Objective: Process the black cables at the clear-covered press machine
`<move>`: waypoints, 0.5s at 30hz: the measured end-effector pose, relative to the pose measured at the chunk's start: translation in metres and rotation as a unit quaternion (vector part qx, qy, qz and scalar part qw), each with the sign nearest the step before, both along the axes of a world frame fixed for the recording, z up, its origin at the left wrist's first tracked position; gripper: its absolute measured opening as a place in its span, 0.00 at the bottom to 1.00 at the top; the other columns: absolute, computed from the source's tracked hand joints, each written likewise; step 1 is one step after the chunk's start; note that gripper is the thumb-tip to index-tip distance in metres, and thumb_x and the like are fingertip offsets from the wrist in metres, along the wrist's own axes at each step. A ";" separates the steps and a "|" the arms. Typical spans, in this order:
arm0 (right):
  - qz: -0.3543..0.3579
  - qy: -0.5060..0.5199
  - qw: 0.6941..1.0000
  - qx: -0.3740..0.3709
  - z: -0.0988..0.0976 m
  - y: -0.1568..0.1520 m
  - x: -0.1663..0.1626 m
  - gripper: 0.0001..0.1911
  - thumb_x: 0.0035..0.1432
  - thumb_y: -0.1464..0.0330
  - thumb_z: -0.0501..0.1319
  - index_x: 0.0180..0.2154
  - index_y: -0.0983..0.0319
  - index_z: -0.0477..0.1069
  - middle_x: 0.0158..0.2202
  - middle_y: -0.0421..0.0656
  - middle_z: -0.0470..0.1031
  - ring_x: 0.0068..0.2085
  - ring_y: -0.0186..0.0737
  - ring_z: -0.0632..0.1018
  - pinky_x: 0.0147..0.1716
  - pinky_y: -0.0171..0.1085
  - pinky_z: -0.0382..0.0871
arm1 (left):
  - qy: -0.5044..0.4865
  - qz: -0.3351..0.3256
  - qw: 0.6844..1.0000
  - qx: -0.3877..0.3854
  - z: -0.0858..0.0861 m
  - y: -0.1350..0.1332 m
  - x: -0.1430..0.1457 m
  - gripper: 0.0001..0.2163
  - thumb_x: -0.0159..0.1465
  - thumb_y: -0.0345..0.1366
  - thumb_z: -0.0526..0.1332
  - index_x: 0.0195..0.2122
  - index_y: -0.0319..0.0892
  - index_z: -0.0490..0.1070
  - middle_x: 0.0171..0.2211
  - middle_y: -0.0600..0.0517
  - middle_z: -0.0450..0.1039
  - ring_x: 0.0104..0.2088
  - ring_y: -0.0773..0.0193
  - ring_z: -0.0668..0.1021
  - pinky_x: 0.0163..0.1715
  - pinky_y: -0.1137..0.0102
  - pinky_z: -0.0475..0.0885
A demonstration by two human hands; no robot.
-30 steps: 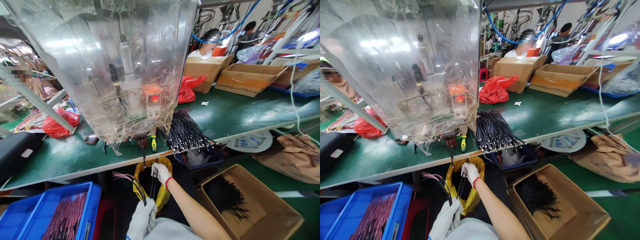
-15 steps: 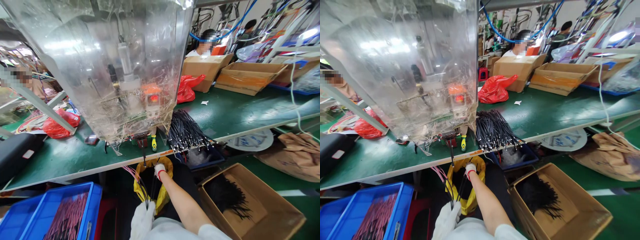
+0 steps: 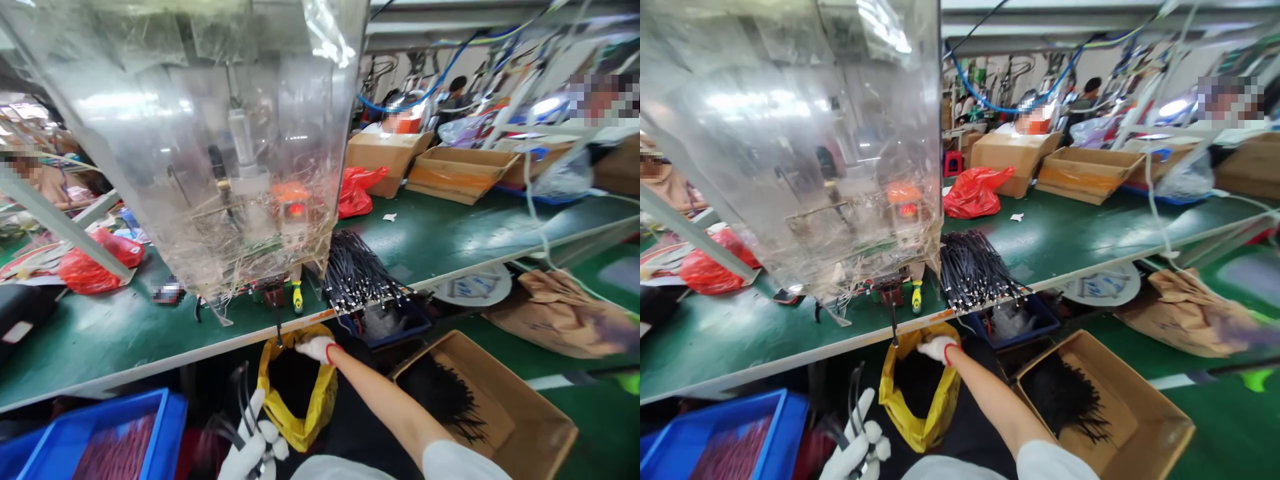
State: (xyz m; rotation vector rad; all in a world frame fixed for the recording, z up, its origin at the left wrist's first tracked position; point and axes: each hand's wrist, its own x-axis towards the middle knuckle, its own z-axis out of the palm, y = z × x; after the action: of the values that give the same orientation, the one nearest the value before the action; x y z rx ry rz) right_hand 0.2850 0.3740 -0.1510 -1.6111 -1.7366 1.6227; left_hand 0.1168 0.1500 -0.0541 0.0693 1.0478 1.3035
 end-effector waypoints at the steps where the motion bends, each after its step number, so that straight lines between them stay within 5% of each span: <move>1: 0.008 -0.018 0.999 0.025 0.001 -0.008 0.003 0.12 0.42 0.61 0.70 0.27 0.62 0.76 0.35 0.47 0.78 0.46 0.55 0.75 0.47 0.44 0.63 | -0.028 0.012 0.999 0.018 0.004 0.016 0.001 0.33 0.49 0.35 0.72 0.56 0.56 0.64 0.27 0.56 0.66 0.25 0.70 0.72 0.16 0.80 0.58; 4: 0.056 -0.065 0.987 0.138 0.014 -0.033 0.015 0.09 0.50 0.62 0.62 0.28 0.60 0.77 0.35 0.46 0.79 0.43 0.51 0.76 0.44 0.41 0.62 | -0.066 0.018 0.994 0.081 0.016 0.069 0.003 0.23 0.56 0.36 0.67 0.53 0.54 0.66 0.21 0.60 0.55 0.19 0.77 0.62 0.14 0.83 0.54; 7: 0.093 -0.084 0.966 0.226 0.051 -0.044 0.041 0.13 0.56 0.63 0.55 0.31 0.58 0.78 0.31 0.43 0.79 0.35 0.43 0.77 0.35 0.37 0.62 | -0.030 0.013 0.989 0.146 0.023 0.114 0.005 0.19 0.58 0.36 0.66 0.51 0.46 0.68 0.20 0.62 0.48 0.17 0.78 0.56 0.13 0.84 0.51; 11: -0.016 -0.040 0.971 0.235 0.127 -0.014 0.099 0.13 0.58 0.60 0.54 0.35 0.56 0.76 0.24 0.40 0.76 0.26 0.36 0.74 0.28 0.34 0.60 | 0.115 -0.024 0.978 0.170 0.023 0.152 0.013 0.23 0.57 0.41 0.65 0.54 0.44 0.65 0.19 0.63 0.51 0.17 0.78 0.58 0.14 0.83 0.51; 15: -0.158 -0.087 0.939 0.293 0.188 0.058 0.160 0.16 0.59 0.58 0.53 0.41 0.58 0.75 0.28 0.41 0.76 0.26 0.34 0.72 0.28 0.33 0.60 | 0.256 -0.073 0.955 0.128 0.026 0.164 0.021 0.25 0.54 0.48 0.65 0.49 0.42 0.67 0.16 0.63 0.57 0.16 0.75 0.59 0.14 0.81 0.52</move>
State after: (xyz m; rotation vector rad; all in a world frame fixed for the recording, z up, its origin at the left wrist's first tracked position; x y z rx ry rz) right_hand 0.4447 0.4318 0.0367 -1.6404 -1.7049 0.7347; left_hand 0.1382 0.3140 -0.0279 0.7008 1.2705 1.3088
